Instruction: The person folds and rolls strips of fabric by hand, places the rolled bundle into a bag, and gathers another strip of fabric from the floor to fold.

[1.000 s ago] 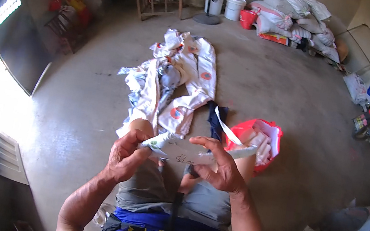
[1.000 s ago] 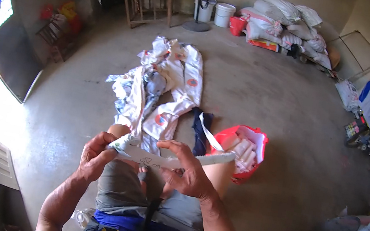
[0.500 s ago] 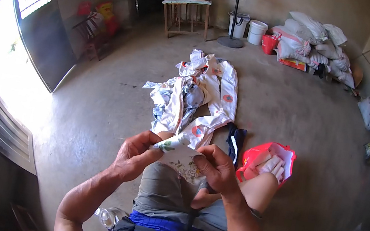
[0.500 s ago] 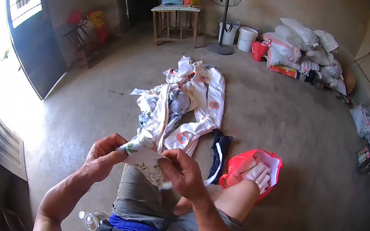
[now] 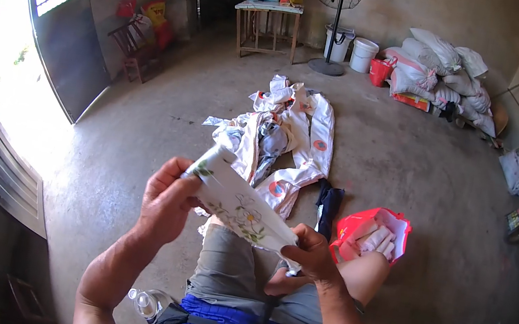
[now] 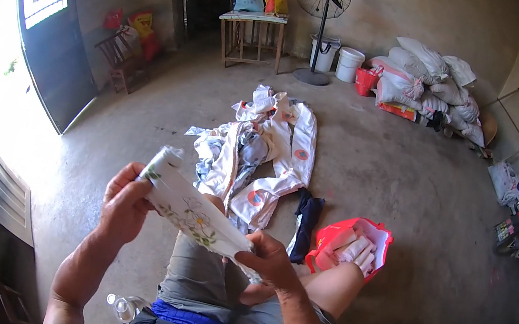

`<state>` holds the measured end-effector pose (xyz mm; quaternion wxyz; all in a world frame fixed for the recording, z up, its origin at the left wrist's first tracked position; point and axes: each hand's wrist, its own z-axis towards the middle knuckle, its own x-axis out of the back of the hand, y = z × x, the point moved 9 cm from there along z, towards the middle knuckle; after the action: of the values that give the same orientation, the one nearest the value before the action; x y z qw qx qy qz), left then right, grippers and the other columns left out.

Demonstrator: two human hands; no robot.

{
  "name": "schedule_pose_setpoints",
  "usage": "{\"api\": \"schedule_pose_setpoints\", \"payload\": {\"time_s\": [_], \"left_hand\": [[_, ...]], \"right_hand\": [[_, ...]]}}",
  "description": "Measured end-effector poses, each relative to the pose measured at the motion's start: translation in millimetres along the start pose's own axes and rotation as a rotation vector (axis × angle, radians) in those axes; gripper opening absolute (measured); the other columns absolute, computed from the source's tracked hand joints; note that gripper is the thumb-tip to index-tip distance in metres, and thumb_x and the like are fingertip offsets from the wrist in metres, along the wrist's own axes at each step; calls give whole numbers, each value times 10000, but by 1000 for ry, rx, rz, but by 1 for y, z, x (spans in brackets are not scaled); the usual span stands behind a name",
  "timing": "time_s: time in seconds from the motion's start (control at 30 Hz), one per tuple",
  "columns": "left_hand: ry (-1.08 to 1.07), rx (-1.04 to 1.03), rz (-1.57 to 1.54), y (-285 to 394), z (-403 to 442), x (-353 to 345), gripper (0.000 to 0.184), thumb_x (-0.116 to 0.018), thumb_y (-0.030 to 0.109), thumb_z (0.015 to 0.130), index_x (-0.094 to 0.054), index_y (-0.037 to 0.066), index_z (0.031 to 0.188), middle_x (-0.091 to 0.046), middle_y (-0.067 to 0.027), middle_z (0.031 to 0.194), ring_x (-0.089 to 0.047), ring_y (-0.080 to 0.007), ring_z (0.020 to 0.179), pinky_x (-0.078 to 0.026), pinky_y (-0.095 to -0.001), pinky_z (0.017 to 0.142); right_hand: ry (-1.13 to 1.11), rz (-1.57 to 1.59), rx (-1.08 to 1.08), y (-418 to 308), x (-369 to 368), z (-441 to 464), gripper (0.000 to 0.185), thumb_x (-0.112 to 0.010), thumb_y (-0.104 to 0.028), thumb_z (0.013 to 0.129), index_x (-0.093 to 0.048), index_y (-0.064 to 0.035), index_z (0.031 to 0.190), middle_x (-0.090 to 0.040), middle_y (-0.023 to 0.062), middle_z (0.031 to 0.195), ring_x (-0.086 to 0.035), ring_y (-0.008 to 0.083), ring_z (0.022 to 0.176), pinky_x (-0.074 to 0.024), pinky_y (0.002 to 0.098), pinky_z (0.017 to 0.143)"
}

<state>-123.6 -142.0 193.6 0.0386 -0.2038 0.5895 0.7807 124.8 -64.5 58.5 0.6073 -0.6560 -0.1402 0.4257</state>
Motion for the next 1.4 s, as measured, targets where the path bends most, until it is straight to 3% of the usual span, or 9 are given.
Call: {"api": "schedule_pose_setpoints", "payload": {"time_s": [0.23,0.53,0.8,0.87,0.93,1.03,1.17,1.37,1.4], "left_hand": [[119,-186,84,51,12,44,193,-550,113,1024,-646,-8,1138,-724,-117,964,-739,-206,820,-659,-382,744],[174,-241,34,105,42,154,204,-548,181,1063,-618,49,1202,-720,-91,1160,-697,-199,1046,-553,-390,965],[187,-233,42,122,66,224,244,-629,221,1039,-676,63,1219,-743,-74,1168,-671,-212,1115,-490,-395,1026],[190,-235,35,124,73,231,253,-633,224,1037,-676,61,1226,-740,-73,1173,-663,-207,1124,-488,-393,1025],[185,-238,26,126,77,231,295,-635,230,1038,-656,35,1259,-728,-87,1189,-653,-207,1141,-478,-397,1038],[203,-249,36,132,79,228,342,-621,232,1046,-631,3,1300,-717,-106,1205,-651,-215,1154,-473,-403,1055],[218,-273,53,146,79,239,374,-573,259,1070,-615,-10,1326,-713,-123,1215,-653,-224,1165,-481,-414,1057],[283,-361,604,182,69,218,433,-476,308,1108,-576,-13,1382,-662,-139,1252,-630,-242,1202,-476,-429,1076],[281,-380,676,183,70,218,431,-482,306,1107,-570,-7,1389,-650,-135,1259,-624,-241,1207,-475,-431,1078]], "right_hand": [[67,30,-26,33,67,-15,239,-851,-108,918,-618,-114,970,-678,-38,945,-629,62,876,-528,271,814],[265,-123,-22,50,155,-37,305,-901,-210,888,-600,-161,869,-535,-105,783,-462,30,693,-372,228,616],[176,-960,-286,32,205,-32,314,-866,-249,876,-635,-37,881,-674,37,785,-628,111,736,-509,315,663],[142,-1128,-174,16,199,-22,246,-802,-200,872,-668,-6,946,-712,130,809,-703,237,755,-556,401,696],[166,-1224,-114,11,199,-14,183,-770,-143,867,-684,-17,969,-711,133,819,-712,246,764,-562,403,708],[183,-1117,-88,15,196,-7,173,-741,-122,863,-703,-33,1007,-714,156,841,-727,286,783,-569,419,720],[96,-1245,190,19,180,-4,196,-712,-107,899,-714,-41,1084,-698,118,814,-702,212,750,-554,375,704],[99,-937,-279,68,194,-16,220,-784,-190,895,-697,-41,1031,-707,130,800,-703,207,730,-548,394,666],[83,-1047,-218,70,197,-16,234,-788,-199,890,-691,-38,1029,-707,139,802,-711,233,741,-551,405,673]]}}
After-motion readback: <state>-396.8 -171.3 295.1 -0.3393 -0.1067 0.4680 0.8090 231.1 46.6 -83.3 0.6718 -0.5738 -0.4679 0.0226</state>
